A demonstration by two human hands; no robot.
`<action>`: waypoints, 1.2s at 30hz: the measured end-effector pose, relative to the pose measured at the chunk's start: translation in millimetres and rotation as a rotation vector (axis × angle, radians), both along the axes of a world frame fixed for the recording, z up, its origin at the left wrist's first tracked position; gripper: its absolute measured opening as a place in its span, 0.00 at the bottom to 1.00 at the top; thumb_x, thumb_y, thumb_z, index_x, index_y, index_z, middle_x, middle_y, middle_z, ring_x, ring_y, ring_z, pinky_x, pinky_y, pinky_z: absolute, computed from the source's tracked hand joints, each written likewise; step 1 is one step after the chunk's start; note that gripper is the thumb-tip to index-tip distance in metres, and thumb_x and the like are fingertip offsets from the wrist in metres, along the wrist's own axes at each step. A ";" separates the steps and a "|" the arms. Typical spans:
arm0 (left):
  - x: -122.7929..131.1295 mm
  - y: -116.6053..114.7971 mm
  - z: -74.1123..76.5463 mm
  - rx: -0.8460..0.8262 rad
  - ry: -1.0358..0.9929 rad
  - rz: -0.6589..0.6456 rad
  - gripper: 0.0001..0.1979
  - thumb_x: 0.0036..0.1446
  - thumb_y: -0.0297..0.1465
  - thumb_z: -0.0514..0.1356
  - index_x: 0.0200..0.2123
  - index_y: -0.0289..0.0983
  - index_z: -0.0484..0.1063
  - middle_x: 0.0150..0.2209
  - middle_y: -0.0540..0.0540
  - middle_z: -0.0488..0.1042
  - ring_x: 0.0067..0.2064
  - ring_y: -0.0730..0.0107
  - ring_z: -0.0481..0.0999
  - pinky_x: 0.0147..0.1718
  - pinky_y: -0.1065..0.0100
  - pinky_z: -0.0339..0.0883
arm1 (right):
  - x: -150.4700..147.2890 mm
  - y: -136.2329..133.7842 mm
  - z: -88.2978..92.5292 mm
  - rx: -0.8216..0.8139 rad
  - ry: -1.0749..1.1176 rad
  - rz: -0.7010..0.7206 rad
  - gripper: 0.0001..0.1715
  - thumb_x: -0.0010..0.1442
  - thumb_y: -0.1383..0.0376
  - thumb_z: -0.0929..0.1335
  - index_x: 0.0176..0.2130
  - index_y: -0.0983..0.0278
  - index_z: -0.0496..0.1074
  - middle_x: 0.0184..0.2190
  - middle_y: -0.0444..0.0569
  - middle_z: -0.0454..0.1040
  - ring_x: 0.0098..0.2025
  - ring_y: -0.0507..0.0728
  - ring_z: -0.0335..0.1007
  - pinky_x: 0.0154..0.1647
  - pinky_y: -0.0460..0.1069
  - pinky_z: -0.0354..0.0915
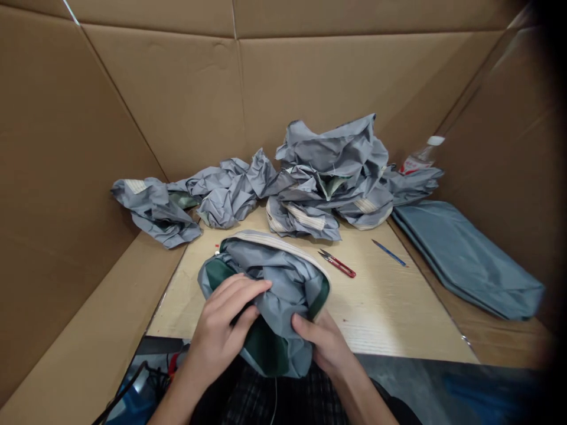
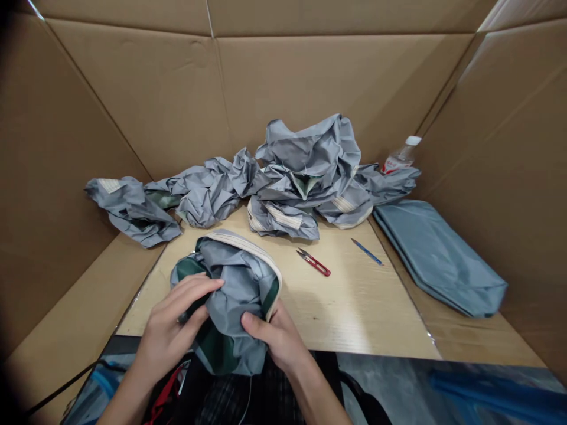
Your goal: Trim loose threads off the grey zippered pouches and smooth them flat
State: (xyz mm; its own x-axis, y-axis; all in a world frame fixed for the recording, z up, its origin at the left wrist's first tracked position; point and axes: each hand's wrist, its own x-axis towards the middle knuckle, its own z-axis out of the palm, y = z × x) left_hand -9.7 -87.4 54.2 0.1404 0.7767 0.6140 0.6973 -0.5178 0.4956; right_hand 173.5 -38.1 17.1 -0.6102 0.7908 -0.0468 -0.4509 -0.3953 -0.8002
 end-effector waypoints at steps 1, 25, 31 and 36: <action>-2.7 2.8 2.2 0.012 0.008 -0.029 0.17 0.62 0.22 0.55 0.53 0.40 0.69 0.44 0.47 0.76 0.47 0.72 0.74 0.57 0.69 0.62 | 1.9 1.3 -0.6 0.004 0.000 0.007 0.29 0.50 0.55 0.77 0.50 0.62 0.75 0.48 0.53 0.76 0.48 0.61 0.74 0.51 0.53 0.68; -4.8 14.1 43.0 -0.245 -0.118 -0.087 0.07 0.63 0.28 0.57 0.31 0.37 0.68 0.31 0.52 0.68 0.35 0.76 0.69 0.53 0.70 0.59 | 8.5 46.7 32.1 0.307 -0.300 -0.108 0.20 0.57 0.52 0.72 0.37 0.66 0.71 0.33 0.46 0.71 0.33 0.50 0.66 0.35 0.43 0.63; -15.9 16.9 46.4 -0.112 -0.014 0.084 0.14 0.57 0.33 0.64 0.48 0.44 0.73 0.58 0.47 0.66 0.60 0.66 0.65 0.58 0.67 0.58 | 14.0 52.1 44.2 0.595 -0.436 -0.137 0.16 0.65 0.55 0.65 0.37 0.65 0.70 0.32 0.46 0.69 0.35 0.52 0.65 0.36 0.45 0.62; -14.9 39.5 63.9 -0.239 -0.073 0.136 0.27 0.55 0.37 0.64 0.58 0.39 0.68 0.56 0.44 0.72 0.57 0.61 0.70 0.58 0.63 0.60 | 16.0 59.3 65.7 0.930 -0.547 -0.092 0.16 0.68 0.57 0.63 0.35 0.65 0.71 0.35 0.48 0.71 0.42 0.55 0.67 0.45 0.48 0.63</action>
